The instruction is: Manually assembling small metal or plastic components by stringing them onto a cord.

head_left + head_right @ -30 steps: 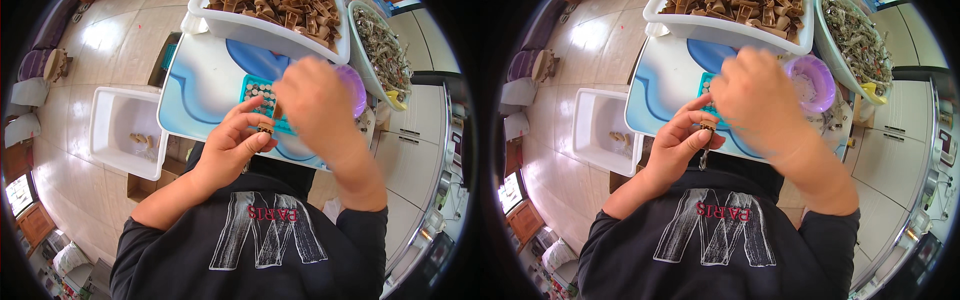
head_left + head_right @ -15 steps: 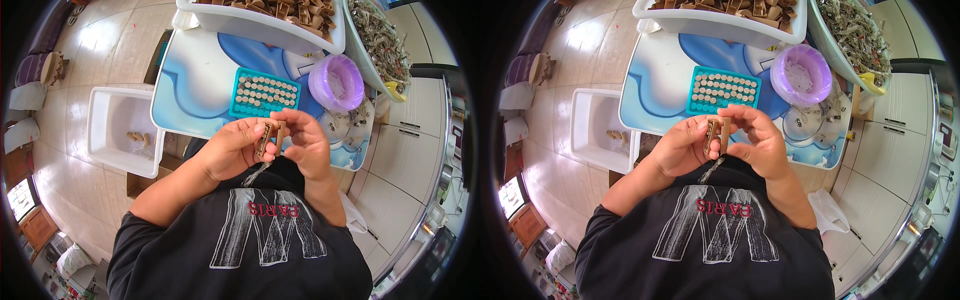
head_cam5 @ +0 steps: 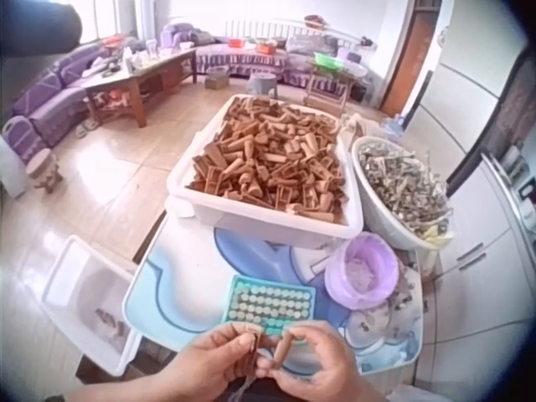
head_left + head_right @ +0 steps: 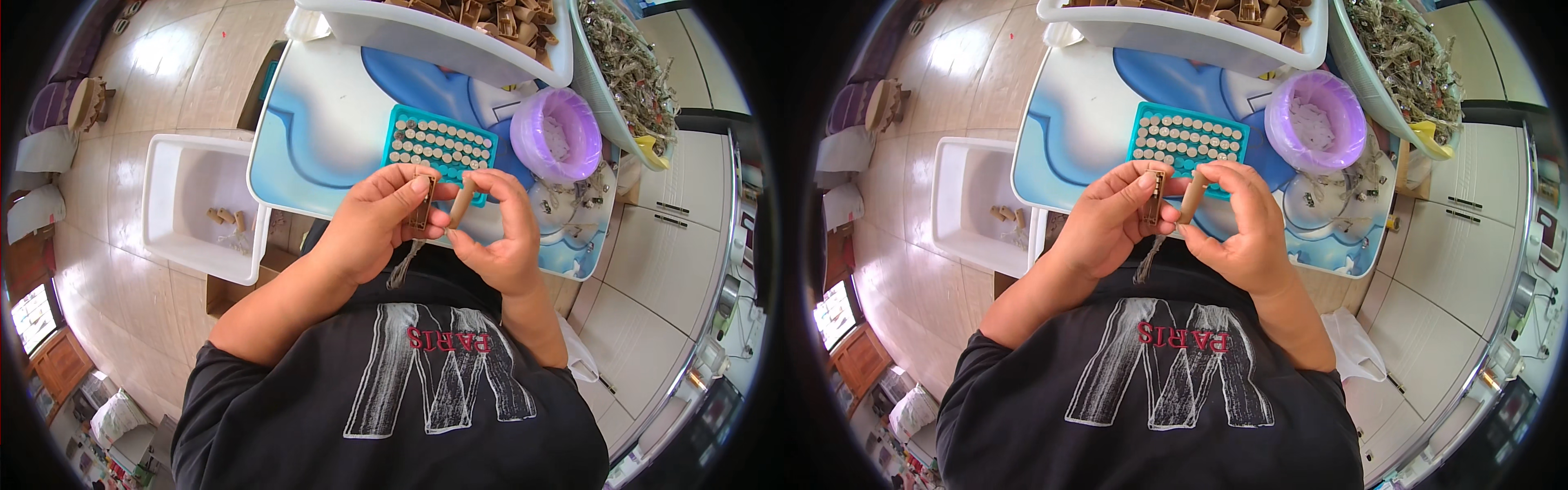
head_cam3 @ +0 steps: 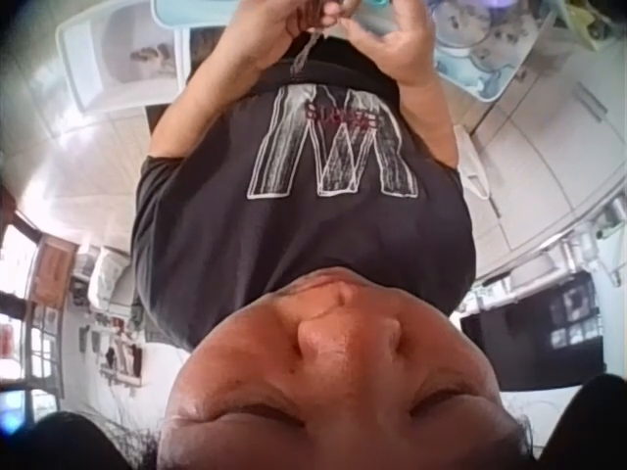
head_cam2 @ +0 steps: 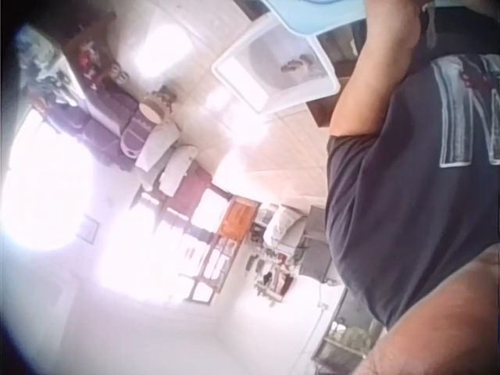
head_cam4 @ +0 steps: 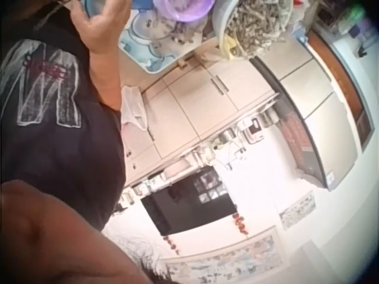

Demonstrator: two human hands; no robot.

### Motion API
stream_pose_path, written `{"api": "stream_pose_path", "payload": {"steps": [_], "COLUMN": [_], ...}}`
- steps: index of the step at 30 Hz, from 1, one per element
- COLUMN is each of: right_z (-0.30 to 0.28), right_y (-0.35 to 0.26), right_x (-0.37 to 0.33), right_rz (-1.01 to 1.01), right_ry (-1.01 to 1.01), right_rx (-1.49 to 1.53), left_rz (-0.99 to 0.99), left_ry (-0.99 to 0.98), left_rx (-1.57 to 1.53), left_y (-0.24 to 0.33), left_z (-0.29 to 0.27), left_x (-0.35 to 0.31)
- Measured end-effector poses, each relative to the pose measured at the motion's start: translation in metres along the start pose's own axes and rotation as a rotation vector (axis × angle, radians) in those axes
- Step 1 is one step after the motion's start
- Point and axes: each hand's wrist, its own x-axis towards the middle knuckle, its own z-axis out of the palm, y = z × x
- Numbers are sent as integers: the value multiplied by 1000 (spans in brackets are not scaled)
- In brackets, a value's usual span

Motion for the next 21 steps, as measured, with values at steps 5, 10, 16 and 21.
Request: {"api": "stream_pose_path", "payload": {"steps": [5,10,16,21], "right_z": [-1,2,6,7], "right_y": [-6,-18,-19,-21], "right_x": [5,12,11,10], "right_rz": [-59,-131,-117,-104], "right_ry": [78,-50,-61,-95], "right_rx": [-132,-257,-258,-289], "left_rz": [10,-25,-59,-29], "left_ry": [104,74,17,30], "left_rx": [38,98,-3,19], "left_y": [-4,-8,-7,-9], "left_z": [0,-1,-1,1], "left_x": [1,3,1,-1]}}
